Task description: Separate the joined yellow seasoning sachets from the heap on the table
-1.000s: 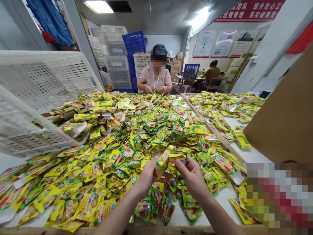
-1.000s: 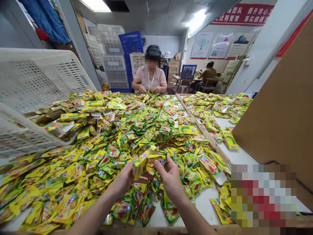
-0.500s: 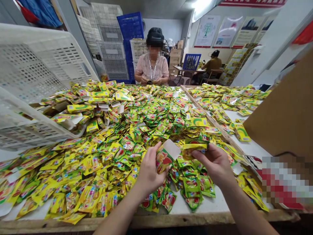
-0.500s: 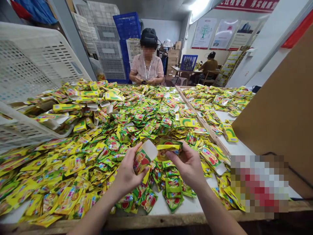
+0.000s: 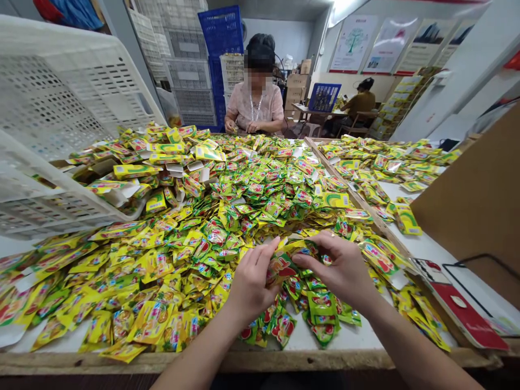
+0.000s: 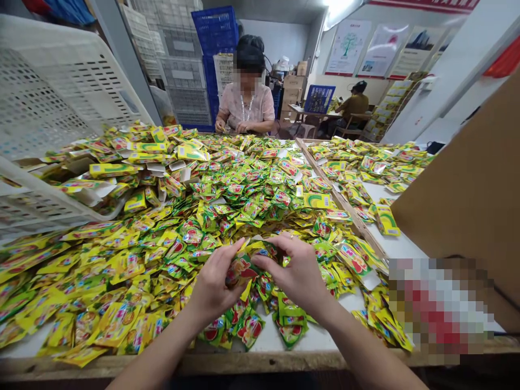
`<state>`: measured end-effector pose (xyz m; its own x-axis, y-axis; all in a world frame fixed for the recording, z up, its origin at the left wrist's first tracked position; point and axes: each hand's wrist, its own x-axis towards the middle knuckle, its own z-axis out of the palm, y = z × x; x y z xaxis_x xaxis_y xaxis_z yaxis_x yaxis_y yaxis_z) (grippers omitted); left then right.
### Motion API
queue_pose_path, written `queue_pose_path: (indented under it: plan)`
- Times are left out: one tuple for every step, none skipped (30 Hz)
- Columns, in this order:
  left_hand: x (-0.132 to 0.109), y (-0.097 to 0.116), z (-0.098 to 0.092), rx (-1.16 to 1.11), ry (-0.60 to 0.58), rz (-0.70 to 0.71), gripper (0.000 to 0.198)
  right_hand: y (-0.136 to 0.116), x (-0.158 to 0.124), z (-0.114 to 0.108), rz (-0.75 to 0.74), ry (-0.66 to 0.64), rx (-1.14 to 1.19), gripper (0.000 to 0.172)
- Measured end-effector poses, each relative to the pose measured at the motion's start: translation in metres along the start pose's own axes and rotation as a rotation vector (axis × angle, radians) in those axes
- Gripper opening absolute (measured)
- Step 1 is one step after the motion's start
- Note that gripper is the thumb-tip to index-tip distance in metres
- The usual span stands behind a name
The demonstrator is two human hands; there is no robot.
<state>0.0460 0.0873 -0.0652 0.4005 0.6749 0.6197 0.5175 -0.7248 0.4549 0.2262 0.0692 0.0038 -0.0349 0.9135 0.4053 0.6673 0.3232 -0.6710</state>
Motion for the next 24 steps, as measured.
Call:
queue_pose_path:
  plan:
    - [0.000, 0.001, 0.000, -0.029, -0.002, -0.016, 0.067, 0.000, 0.001, -0.001, -0.017, -0.033, -0.021, 0.026]
    - [0.000, 0.001, 0.000, -0.045, 0.006, -0.032, 0.066, 0.000, 0.003, -0.003, -0.040, -0.079, -0.036, 0.025]
    - [0.000, 0.002, 0.000, -0.039, 0.021, -0.039, 0.065, 0.000, 0.004, -0.006, -0.066, -0.135, -0.047, 0.025]
    - [0.000, 0.002, 0.000, -0.009, 0.042, -0.037, 0.063, -0.001, 0.006, -0.010, -0.091, -0.192, -0.060, 0.024]
    - [0.000, 0.003, 0.001, 0.039, 0.058, -0.023, 0.061, -0.001, 0.007, -0.013, -0.112, -0.242, -0.080, 0.024]
    - [-0.001, 0.003, 0.001, 0.096, 0.067, 0.001, 0.059, -0.001, 0.007, -0.016, -0.130, -0.283, -0.112, 0.022]
    - [-0.001, 0.003, 0.002, 0.156, 0.063, 0.036, 0.057, -0.001, 0.008, -0.018, -0.145, -0.307, -0.164, 0.018]
    - [-0.001, 0.002, 0.002, 0.214, 0.049, 0.079, 0.055, -0.001, 0.008, -0.019, -0.157, -0.312, -0.236, 0.014]
    - [-0.001, 0.001, 0.003, 0.263, 0.030, 0.120, 0.053, 0.000, 0.008, -0.018, -0.168, -0.305, -0.314, 0.011]
    - [-0.001, 0.001, 0.004, 0.299, 0.012, 0.152, 0.052, 0.001, 0.007, -0.016, -0.175, -0.294, -0.373, 0.012]
    - [-0.001, 0.000, 0.004, 0.317, 0.002, 0.167, 0.052, 0.003, 0.007, -0.013, -0.176, -0.276, -0.391, 0.013]
    - [-0.001, -0.001, 0.005, 0.309, -0.002, 0.162, 0.052, 0.005, 0.006, -0.009, -0.167, -0.237, -0.358, 0.012]
    - [-0.001, -0.002, 0.006, 0.277, 0.002, 0.136, 0.054, 0.007, 0.005, -0.005, -0.149, -0.170, -0.283, 0.009]
    - [-0.001, -0.002, 0.006, 0.224, 0.008, 0.098, 0.056, 0.009, 0.004, -0.001, -0.126, -0.078, -0.190, 0.006]
    - [-0.001, -0.002, 0.007, 0.165, 0.010, 0.061, 0.060, 0.010, 0.002, 0.003, -0.101, 0.027, -0.101, 0.009]
    - [-0.001, -0.002, 0.008, 0.111, 0.007, 0.031, 0.063, 0.011, 0.000, 0.007, -0.079, 0.128, -0.034, 0.012]
    - [-0.002, -0.002, 0.008, 0.070, 0.001, 0.011, 0.065, 0.012, -0.002, 0.011, -0.067, 0.205, 0.000, 0.012]
    - [-0.002, -0.001, 0.009, 0.042, -0.005, 0.000, 0.066, 0.012, -0.005, 0.014, -0.068, 0.244, 0.007, 0.010]
    - [-0.003, -0.001, 0.010, 0.027, -0.008, -0.004, 0.066, 0.012, -0.008, 0.018, -0.080, 0.244, 0.000, 0.008]
    - [-0.004, -0.001, 0.010, 0.019, -0.002, -0.011, 0.066, 0.012, -0.012, 0.021, -0.094, 0.219, -0.009, 0.009]
    - [-0.004, -0.001, 0.010, 0.013, 0.010, -0.028, 0.065, 0.012, -0.015, 0.024, -0.104, 0.185, -0.020, 0.011]
    - [-0.005, -0.002, 0.010, 0.006, 0.024, -0.051, 0.064, 0.011, -0.018, 0.027, -0.107, 0.146, -0.028, 0.013]
    - [-0.005, -0.002, 0.010, 0.000, 0.032, -0.072, 0.063, 0.011, -0.021, 0.030, -0.103, 0.111, -0.032, 0.015]
    - [-0.005, -0.003, 0.010, -0.006, 0.034, -0.085, 0.062, 0.011, -0.023, 0.033, -0.097, 0.082, -0.033, 0.018]
